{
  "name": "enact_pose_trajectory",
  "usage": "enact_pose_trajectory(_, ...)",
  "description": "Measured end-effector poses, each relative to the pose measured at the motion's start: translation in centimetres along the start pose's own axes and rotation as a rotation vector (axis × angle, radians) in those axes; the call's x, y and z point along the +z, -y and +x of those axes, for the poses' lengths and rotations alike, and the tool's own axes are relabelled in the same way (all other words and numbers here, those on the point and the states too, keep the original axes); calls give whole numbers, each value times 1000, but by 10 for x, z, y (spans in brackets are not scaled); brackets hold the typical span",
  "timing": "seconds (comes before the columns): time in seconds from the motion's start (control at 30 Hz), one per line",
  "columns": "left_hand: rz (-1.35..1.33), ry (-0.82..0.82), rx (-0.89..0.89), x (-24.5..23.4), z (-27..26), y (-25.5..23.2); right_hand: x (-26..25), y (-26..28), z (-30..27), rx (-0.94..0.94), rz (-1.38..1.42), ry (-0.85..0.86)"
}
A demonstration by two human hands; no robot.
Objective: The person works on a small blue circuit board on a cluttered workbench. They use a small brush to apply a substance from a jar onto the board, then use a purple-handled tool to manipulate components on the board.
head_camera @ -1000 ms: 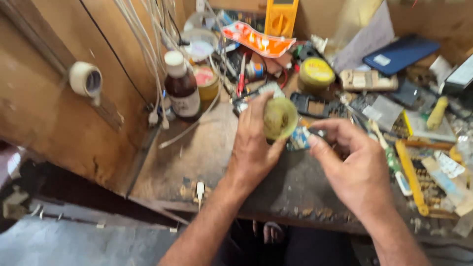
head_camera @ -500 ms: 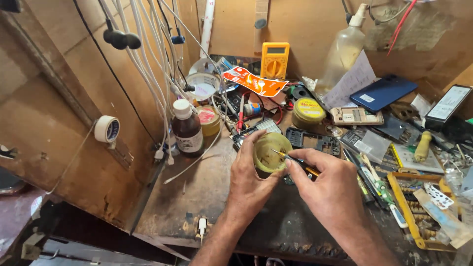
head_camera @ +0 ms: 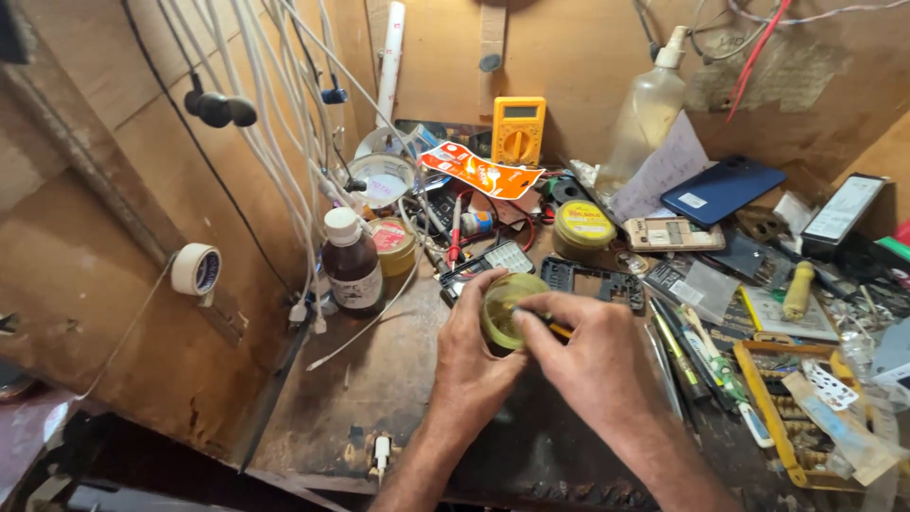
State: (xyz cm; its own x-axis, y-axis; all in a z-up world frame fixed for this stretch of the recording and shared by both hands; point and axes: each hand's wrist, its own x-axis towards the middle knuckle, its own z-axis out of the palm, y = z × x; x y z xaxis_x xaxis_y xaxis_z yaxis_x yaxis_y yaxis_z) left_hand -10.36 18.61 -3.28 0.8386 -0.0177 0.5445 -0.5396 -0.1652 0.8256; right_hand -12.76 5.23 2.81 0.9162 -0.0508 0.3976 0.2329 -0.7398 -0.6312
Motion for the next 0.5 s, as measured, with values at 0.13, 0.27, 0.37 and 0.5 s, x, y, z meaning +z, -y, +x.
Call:
enact_pose_trajectory(0.13,-38,13,-175,-1,2,-4,-5,-6,-10,101,165,-61)
enact_pose_trajectory(0.27,294,-119,-8,-2,4,-12,-30,-24,-25,267,205,-162)
enact_pose_trajectory(0.37,305,-97,-7,2,6,-16,-51,-40,-39,419,362,-271)
enact_pose_trajectory(0.5,276,43,166,29,15,-18,-75,-61,-55,541,620,-398)
